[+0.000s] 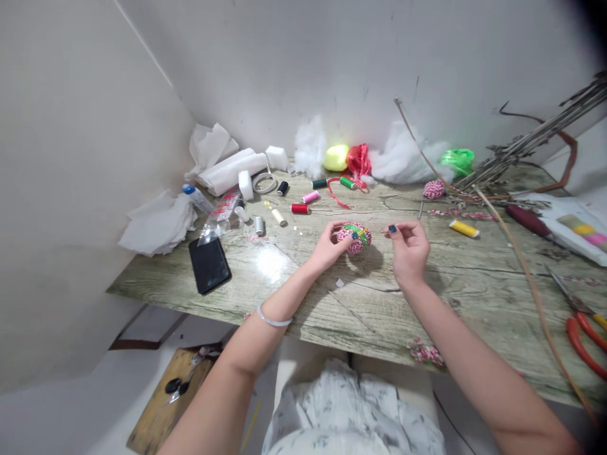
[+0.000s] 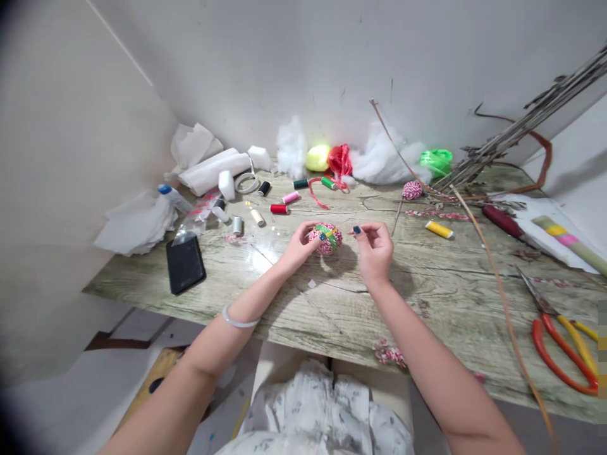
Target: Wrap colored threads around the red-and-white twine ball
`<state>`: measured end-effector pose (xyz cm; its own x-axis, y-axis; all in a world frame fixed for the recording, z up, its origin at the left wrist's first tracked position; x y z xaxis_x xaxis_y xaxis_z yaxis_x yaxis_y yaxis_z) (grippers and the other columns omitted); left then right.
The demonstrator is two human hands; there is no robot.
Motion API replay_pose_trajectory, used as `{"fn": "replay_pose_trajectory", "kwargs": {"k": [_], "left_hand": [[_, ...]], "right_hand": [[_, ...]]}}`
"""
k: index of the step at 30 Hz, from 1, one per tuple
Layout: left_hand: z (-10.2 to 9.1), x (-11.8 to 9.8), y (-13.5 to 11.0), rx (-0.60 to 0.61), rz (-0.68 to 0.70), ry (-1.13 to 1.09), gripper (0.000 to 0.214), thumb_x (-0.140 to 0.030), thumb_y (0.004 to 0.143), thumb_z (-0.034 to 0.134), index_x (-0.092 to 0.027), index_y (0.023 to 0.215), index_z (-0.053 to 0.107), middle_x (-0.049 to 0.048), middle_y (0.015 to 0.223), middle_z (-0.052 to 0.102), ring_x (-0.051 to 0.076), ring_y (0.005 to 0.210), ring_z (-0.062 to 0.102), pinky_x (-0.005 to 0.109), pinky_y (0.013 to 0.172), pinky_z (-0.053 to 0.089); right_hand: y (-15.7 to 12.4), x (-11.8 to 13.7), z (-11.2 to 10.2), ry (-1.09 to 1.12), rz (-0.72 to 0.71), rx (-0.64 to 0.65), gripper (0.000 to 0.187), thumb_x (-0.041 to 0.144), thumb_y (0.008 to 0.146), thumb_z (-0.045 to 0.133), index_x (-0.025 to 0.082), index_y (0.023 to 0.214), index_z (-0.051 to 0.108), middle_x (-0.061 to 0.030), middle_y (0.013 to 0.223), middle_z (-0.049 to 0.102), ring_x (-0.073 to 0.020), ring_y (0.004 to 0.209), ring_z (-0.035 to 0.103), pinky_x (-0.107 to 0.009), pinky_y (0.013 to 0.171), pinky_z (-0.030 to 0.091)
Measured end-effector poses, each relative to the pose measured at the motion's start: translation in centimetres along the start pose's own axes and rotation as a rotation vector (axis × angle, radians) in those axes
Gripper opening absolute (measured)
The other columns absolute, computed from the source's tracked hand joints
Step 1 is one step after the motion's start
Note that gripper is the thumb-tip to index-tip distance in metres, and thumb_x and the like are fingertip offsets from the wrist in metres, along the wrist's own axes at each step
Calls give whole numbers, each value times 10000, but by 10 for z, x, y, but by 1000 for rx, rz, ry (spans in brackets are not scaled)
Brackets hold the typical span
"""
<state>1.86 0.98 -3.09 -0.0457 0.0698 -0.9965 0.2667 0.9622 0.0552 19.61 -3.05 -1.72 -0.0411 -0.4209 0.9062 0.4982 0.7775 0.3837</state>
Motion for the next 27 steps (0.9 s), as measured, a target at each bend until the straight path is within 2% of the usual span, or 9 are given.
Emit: {"fn": "replay_pose_trajectory", "kwargs": {"k": [5, 13, 17, 21, 25, 27], "left_hand": [[0, -4, -2, -3, 74, -38, 431, -288, 770, 682, -171, 1160, 540, 100, 1217, 603, 196, 1029, 612, 339, 932, 496], [-3, -17, -6, -44, 258, -86, 497, -353, 760, 737, -201, 1181, 522, 99, 1251, 575, 205, 1095, 610, 327, 957, 500], [-4, -24, -9, -61, 265, -56, 510, -411, 772, 734, -221, 1192, 515, 100, 1272, 574, 206, 1107, 612, 330, 958, 506], [-3, -23, -10, -48, 282, -71, 507, -390, 777, 736, -215, 1199, 519, 100, 1270, 573, 206, 1106, 608, 327, 958, 506], [3, -15, -10, 3, 229, -100, 499, -336, 784, 725, -202, 1218, 519, 96, 1258, 584, 205, 1086, 615, 328, 954, 510], [6, -12, -10, 28, 189, -92, 485, -304, 795, 704, -200, 1232, 520, 96, 1262, 592, 209, 1104, 613, 332, 965, 506]], "right_hand": [[0, -2, -1, -30, 24, 38, 239, 404, 784, 745, 203, 832, 625, 19, 746, 640, -125, 667, 641, -275, 670, 530], [-13, 5, 7, -110, 24, 267, 104, 317, 790, 738, 217, 811, 714, -16, 802, 710, -164, 752, 662, -309, 720, 543], [-16, 9, 10, -128, 20, 311, 95, 315, 809, 716, 222, 823, 720, -19, 808, 714, -170, 764, 661, -318, 737, 544], [-9, 15, 8, -126, 38, 343, 101, 319, 807, 722, 218, 808, 716, -14, 791, 714, -164, 749, 662, -309, 726, 541], [-1, 17, -1, -160, 86, 447, 126, 333, 784, 750, 211, 796, 720, -15, 775, 715, -159, 711, 661, -297, 685, 540], [0, 13, -10, -181, 87, 453, 144, 344, 766, 764, 209, 779, 716, -13, 748, 705, -158, 688, 653, -297, 668, 540]]}}
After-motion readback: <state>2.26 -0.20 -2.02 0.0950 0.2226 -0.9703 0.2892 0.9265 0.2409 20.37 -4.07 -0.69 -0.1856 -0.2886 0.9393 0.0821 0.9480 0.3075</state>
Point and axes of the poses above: each hand's wrist, its own y-axis towards the middle knuckle, its own z-axis out of the palm, x = y × z, the point moved 3 cm from there along y, towards the middle knuckle
